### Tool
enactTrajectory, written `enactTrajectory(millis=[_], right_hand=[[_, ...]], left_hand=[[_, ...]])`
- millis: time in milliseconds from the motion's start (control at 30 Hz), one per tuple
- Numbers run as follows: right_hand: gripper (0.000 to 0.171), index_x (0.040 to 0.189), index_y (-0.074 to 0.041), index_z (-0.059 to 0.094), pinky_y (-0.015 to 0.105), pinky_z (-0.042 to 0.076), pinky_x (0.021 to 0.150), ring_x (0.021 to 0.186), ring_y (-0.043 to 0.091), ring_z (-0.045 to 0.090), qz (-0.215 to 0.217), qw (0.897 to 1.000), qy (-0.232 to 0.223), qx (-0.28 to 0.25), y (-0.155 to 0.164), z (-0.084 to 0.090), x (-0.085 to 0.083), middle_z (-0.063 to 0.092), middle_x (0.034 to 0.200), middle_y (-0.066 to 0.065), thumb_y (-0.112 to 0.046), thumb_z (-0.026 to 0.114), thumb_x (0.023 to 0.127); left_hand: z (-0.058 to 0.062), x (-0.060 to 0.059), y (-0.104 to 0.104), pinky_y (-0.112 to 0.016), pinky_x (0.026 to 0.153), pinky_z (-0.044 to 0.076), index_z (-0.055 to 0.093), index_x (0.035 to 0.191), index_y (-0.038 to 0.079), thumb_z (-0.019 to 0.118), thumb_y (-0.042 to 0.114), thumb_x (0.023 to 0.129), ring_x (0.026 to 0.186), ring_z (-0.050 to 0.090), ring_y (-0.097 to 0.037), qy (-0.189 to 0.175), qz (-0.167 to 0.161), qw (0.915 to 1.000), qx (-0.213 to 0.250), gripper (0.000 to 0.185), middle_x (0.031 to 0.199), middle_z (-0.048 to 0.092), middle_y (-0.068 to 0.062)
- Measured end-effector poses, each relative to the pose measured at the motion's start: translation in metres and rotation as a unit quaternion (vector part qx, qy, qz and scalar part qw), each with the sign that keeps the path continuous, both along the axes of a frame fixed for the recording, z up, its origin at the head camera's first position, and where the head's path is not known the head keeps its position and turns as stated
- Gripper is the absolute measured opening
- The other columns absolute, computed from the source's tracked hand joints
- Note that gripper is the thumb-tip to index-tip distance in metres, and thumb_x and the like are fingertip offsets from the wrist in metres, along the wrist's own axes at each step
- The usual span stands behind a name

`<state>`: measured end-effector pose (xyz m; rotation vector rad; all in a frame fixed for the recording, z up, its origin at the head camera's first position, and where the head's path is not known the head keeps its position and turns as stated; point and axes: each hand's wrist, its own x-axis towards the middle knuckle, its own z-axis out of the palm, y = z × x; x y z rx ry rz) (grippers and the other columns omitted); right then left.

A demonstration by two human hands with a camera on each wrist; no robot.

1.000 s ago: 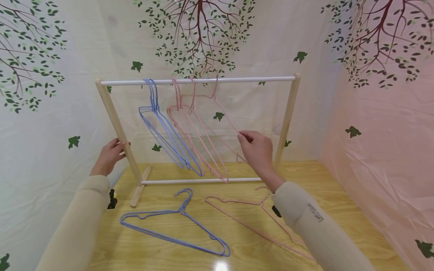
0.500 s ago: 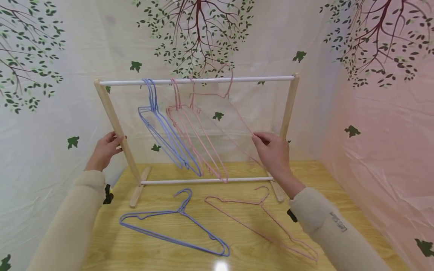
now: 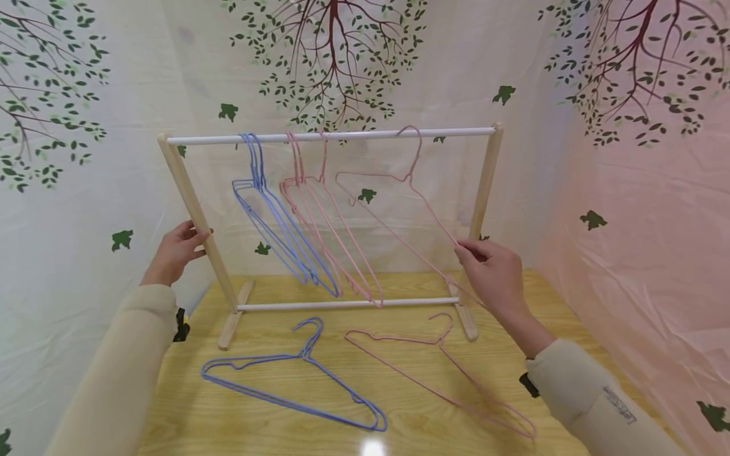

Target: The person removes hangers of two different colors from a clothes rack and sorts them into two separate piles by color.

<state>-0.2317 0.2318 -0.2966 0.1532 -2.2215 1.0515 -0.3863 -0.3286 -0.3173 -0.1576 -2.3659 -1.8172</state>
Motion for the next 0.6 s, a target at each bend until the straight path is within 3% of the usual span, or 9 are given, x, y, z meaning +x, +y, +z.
enactTrajectory(millis=[233,367,467,600], right_hand=[[0.019,0.101,-0.001,0.078,0.014,0.043,0.051,0.063,-0.002,0.059,-0.005,1.000,0.000,0.023,0.020,-0.021,0.010,0.072,0.077,-0.002,-0.017,0.071,0.094],[0.020,0.101,-0.001,0.078,0.014,0.043,0.051,0.063,-0.001,0.058,-0.010,1.000,-0.017,0.024,0.030,-0.032,0.016,0.072,0.078,-0.008,-0.018,0.072,0.093],[0.021,0.102,-0.001,0.078,0.015,0.043,0.052,0.064,0.001,0.058,-0.007,0.999,-0.025,0.027,0.036,-0.039,0.020,0.074,0.083,0.002,-0.019,0.071,0.094],[0.023,0.104,-0.001,0.077,0.016,0.044,0.052,0.065,0.002,0.058,-0.008,0.999,-0.040,0.033,0.044,-0.051,0.026,0.074,0.089,0.013,-0.022,0.070,0.095]], left_hand=[[-0.002,0.000,0.001,-0.054,0.108,0.038,0.028,0.155,0.000,0.048,0.022,0.106,0.122,0.048,-0.027,0.006,-0.003,1.0000,0.006,0.057,0.129,0.050,-0.011],[-0.002,0.000,0.002,-0.054,0.108,0.038,0.029,0.154,0.000,0.049,0.022,0.106,0.123,0.047,-0.028,0.007,-0.003,0.9999,0.008,0.057,0.123,0.052,-0.005],[-0.003,0.000,0.001,-0.054,0.108,0.038,0.030,0.154,0.000,0.049,0.022,0.106,0.124,0.047,-0.029,0.007,-0.003,0.9999,0.011,0.056,0.115,0.052,0.004],[-0.003,0.000,0.002,-0.055,0.108,0.038,0.030,0.154,0.001,0.049,0.022,0.106,0.124,0.046,-0.030,0.004,-0.003,0.9999,0.011,0.056,0.115,0.053,0.004]])
